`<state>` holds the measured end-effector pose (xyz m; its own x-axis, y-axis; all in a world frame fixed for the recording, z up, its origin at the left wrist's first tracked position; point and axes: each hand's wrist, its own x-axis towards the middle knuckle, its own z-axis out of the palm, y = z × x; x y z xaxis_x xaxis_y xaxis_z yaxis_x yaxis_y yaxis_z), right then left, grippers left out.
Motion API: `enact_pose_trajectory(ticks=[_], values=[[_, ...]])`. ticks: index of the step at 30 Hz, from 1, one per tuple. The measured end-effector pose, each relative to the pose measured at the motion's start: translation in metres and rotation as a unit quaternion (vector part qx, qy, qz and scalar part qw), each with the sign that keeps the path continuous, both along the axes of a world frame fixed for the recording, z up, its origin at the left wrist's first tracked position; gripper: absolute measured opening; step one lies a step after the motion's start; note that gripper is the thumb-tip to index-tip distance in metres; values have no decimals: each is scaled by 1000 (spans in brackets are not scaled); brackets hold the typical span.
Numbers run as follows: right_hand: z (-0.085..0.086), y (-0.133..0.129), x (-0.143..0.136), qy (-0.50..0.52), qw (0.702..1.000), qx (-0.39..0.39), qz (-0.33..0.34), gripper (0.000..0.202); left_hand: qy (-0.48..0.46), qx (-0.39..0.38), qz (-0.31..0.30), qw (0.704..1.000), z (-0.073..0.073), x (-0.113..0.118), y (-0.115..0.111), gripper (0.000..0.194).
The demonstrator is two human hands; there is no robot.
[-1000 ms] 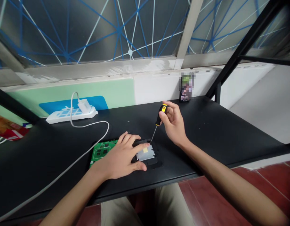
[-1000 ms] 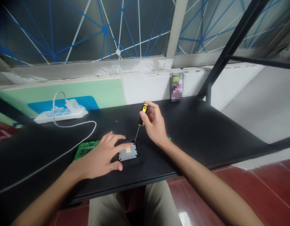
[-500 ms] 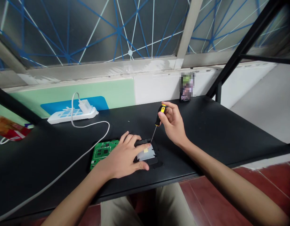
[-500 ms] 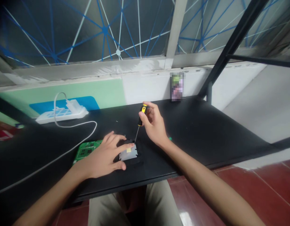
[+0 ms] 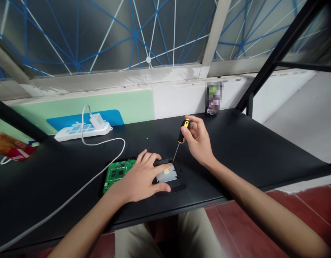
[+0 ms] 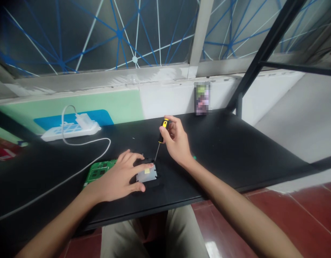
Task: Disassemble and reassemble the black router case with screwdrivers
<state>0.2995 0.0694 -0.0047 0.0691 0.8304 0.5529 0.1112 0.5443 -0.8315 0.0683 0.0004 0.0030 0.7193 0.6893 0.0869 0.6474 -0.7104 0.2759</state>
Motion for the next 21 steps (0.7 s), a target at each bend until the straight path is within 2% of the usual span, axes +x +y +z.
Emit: enact_pose_trajectory(ticks=[9,21], values=[[-2,0,0,-12,1000,-11,19,33,-5,-8,2,1000,0,-2,1,58],[-2,2,2,-6,1000,-18,2,33,6,-2,3,1000,-1,-3,2,57]])
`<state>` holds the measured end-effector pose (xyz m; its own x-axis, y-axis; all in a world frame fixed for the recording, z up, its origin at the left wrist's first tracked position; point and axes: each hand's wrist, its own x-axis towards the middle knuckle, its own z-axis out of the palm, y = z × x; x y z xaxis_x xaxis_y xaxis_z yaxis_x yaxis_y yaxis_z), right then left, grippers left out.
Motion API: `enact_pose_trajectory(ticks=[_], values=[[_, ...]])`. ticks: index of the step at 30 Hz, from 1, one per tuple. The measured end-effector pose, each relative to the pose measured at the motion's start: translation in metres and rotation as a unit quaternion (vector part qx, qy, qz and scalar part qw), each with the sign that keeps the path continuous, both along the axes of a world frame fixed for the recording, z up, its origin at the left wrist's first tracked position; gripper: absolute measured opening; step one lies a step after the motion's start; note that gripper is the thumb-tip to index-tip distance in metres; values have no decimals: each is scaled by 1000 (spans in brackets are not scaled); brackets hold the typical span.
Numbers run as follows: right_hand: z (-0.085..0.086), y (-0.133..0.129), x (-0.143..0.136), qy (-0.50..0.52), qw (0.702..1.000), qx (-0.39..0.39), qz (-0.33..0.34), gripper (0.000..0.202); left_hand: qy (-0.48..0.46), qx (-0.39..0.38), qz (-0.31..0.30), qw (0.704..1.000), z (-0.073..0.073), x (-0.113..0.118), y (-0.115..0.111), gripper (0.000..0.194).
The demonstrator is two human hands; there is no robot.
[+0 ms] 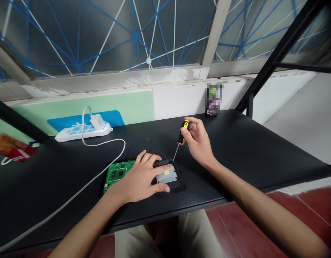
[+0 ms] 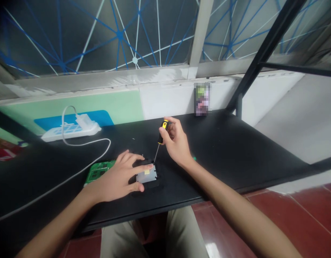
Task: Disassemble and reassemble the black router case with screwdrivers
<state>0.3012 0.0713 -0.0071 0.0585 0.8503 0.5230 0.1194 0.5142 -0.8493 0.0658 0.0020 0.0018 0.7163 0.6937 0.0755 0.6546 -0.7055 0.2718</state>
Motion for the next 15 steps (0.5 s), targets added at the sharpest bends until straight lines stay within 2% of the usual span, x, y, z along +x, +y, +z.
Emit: enact_pose_trajectory(ticks=[15], values=[[1,0,1,-23,999,-21,-31,33,1,5,-3,1000,0,0,0,57]])
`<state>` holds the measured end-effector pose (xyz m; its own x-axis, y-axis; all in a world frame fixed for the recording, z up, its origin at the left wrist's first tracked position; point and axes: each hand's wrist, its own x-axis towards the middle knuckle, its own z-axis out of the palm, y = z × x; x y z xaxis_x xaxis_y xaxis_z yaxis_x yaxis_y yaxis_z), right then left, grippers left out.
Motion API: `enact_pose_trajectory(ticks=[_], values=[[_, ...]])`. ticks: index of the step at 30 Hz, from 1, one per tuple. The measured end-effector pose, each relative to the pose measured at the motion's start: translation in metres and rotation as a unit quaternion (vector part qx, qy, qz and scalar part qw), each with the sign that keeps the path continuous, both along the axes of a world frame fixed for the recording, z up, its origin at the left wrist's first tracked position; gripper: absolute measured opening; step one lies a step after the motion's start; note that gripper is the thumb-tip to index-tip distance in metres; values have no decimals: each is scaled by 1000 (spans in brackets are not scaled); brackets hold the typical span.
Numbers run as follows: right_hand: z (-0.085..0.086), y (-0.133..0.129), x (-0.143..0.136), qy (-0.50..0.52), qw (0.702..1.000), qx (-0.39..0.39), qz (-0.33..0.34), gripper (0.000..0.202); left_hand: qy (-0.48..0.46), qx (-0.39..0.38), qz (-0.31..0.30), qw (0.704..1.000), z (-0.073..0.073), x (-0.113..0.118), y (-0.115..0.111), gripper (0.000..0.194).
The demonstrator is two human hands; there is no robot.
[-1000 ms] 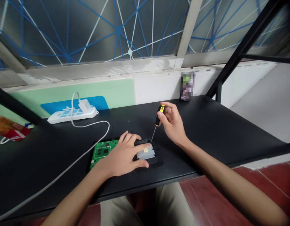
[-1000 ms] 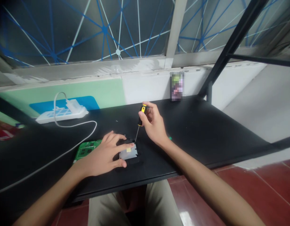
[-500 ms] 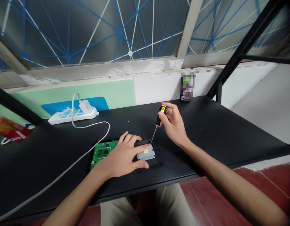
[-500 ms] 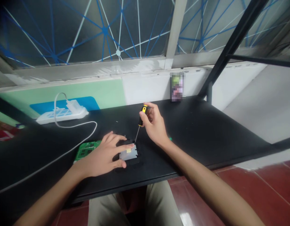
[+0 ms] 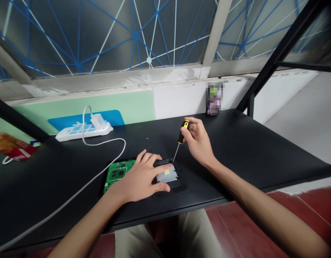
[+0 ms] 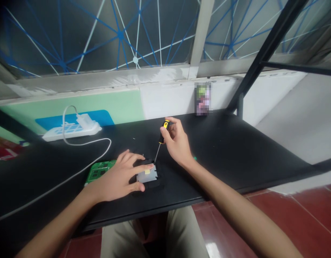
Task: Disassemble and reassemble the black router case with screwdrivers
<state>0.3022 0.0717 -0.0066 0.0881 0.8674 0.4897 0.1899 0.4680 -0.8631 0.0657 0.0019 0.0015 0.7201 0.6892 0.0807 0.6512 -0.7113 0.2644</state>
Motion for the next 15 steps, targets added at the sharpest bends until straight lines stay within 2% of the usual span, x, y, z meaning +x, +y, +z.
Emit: enact_pose_trajectory(ticks=[15], values=[[1,-1,0,0,1000,-20,-13,32,-19,10,4,1000,-2,2,1,54]])
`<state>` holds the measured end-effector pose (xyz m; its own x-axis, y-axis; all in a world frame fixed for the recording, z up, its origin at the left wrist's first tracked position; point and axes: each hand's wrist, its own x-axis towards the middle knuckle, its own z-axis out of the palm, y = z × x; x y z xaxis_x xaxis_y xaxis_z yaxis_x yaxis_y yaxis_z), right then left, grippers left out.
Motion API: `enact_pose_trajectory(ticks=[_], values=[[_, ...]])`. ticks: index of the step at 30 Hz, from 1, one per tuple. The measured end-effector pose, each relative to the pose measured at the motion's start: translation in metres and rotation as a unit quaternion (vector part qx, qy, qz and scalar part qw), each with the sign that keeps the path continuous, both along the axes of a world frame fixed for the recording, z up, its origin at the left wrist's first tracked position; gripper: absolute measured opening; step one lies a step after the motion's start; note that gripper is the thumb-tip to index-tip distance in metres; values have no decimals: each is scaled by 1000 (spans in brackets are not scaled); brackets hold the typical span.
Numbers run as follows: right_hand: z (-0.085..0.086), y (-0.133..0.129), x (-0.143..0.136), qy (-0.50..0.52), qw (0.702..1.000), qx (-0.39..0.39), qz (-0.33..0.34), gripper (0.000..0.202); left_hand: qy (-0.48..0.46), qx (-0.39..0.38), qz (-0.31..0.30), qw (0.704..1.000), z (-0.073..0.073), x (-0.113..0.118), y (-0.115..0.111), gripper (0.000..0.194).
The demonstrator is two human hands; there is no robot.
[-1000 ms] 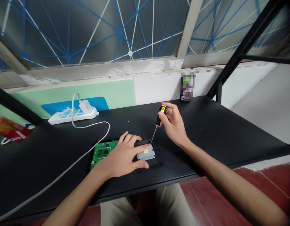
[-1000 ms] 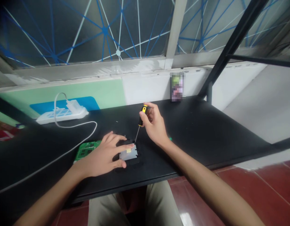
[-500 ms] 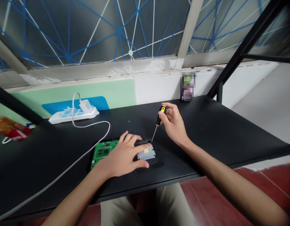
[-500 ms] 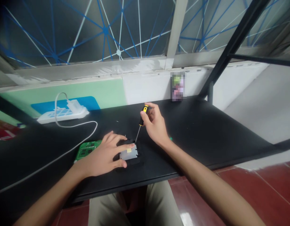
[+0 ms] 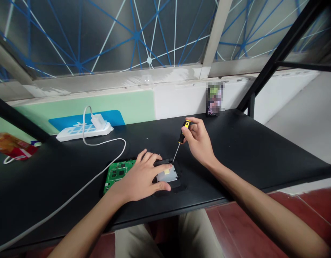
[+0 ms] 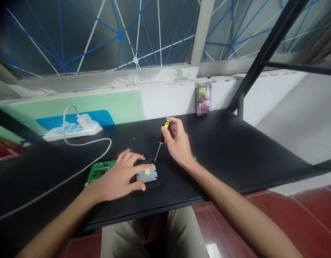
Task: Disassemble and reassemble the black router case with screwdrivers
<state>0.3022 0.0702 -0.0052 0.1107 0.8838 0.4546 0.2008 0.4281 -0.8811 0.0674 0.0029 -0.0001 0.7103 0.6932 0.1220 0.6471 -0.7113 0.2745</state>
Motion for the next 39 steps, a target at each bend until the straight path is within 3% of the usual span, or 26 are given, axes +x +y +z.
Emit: enact_pose_trajectory(ticks=[39], values=[[8,-6,-1,-6,1000,-2,0,30,5,-9,-5,1000,1,-1,1,59]])
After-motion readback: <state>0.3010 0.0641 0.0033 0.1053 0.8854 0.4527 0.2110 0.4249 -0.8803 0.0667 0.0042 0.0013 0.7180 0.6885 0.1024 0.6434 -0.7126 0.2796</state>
